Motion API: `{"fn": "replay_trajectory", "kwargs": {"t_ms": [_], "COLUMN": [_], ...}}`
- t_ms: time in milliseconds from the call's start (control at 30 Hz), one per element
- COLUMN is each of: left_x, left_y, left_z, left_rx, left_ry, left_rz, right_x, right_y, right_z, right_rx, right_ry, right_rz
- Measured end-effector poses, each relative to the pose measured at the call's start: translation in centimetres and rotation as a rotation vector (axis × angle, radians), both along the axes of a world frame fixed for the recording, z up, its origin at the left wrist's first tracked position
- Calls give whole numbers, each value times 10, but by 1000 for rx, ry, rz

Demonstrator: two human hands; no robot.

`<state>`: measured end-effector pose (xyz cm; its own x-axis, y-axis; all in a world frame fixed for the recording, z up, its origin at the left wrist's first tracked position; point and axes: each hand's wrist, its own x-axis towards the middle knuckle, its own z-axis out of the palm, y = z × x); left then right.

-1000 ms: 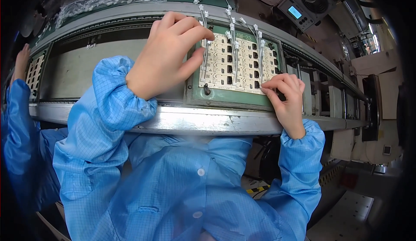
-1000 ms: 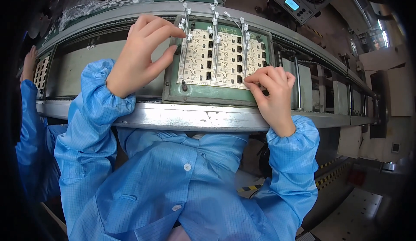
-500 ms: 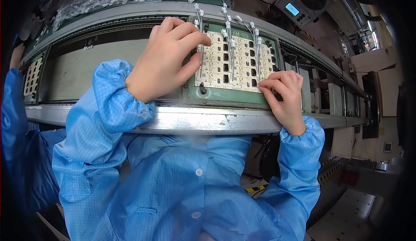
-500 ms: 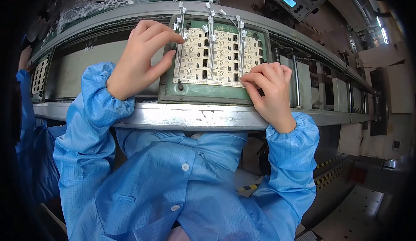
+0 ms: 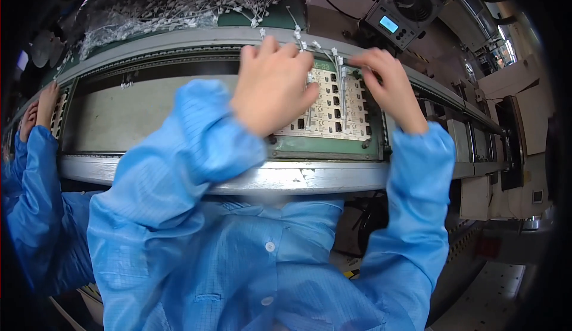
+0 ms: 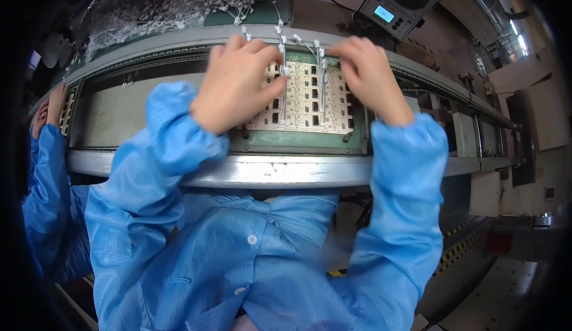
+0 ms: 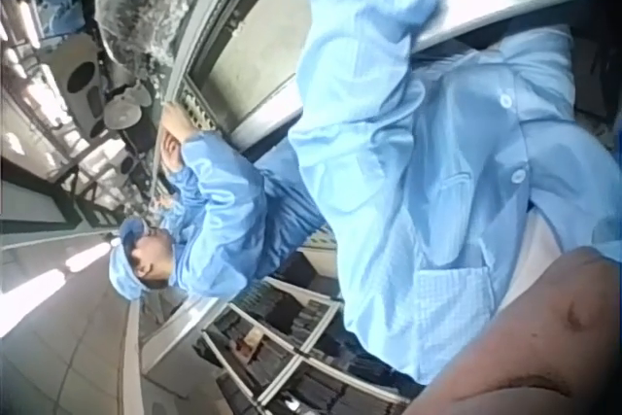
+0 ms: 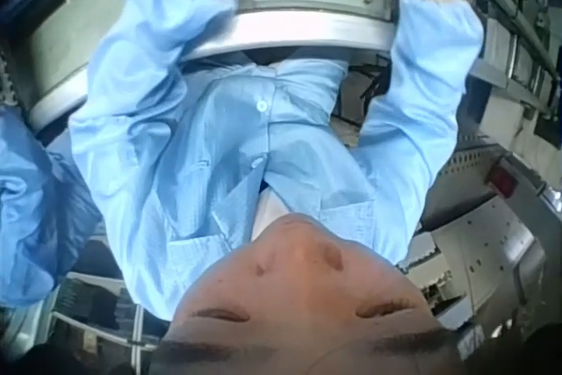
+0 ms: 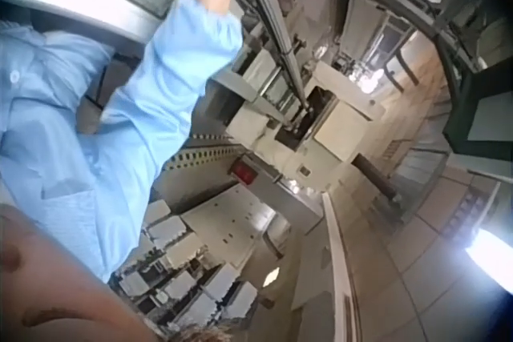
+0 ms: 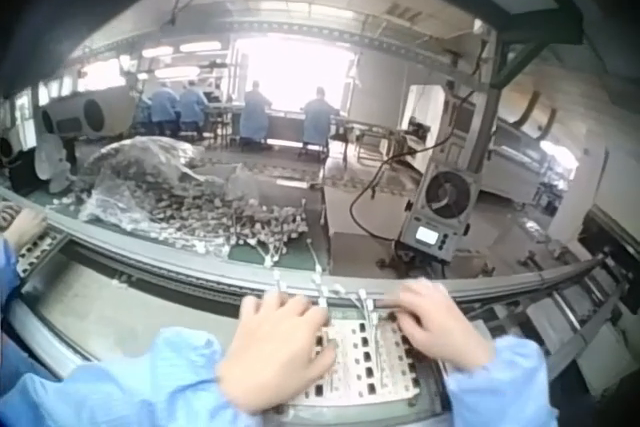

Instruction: Manually inserting electronic components into circuit board panels at a production station.

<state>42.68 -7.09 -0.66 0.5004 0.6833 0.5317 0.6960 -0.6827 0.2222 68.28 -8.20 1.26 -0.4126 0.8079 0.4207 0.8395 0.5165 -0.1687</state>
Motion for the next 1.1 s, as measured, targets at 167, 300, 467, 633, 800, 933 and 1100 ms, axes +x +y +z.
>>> {"fn": "replay_trajectory", "kwargs": {"t_ms": [167,300,467,633,800,933,1100], "left_x": [81,116,145,154,140,115,135], "left_y": [20,23,19,19,24,26,10], "left_z": [7,-6,-18,-24,-26,-19,-24], "left_rx": [-137,-161,-132,-190,-201,-236,-136], "left_ry": [202,354,296,225,83,73,59], "left_rz": [189,284,351,383,351,341,349], "right_x": [15,26,46,48,46,31,58], "right_y": [76,67,69,49,43,53,30], "right_z": [-38,-38,-35,-26,-29,-42,-30], "right_rx": [-1,47,-46,-251,-276,-178,-273], "right_ry": [107,20,273,481,458,668,559], "right_rz": [-19,-62,7,-86,-180,120,4]}}
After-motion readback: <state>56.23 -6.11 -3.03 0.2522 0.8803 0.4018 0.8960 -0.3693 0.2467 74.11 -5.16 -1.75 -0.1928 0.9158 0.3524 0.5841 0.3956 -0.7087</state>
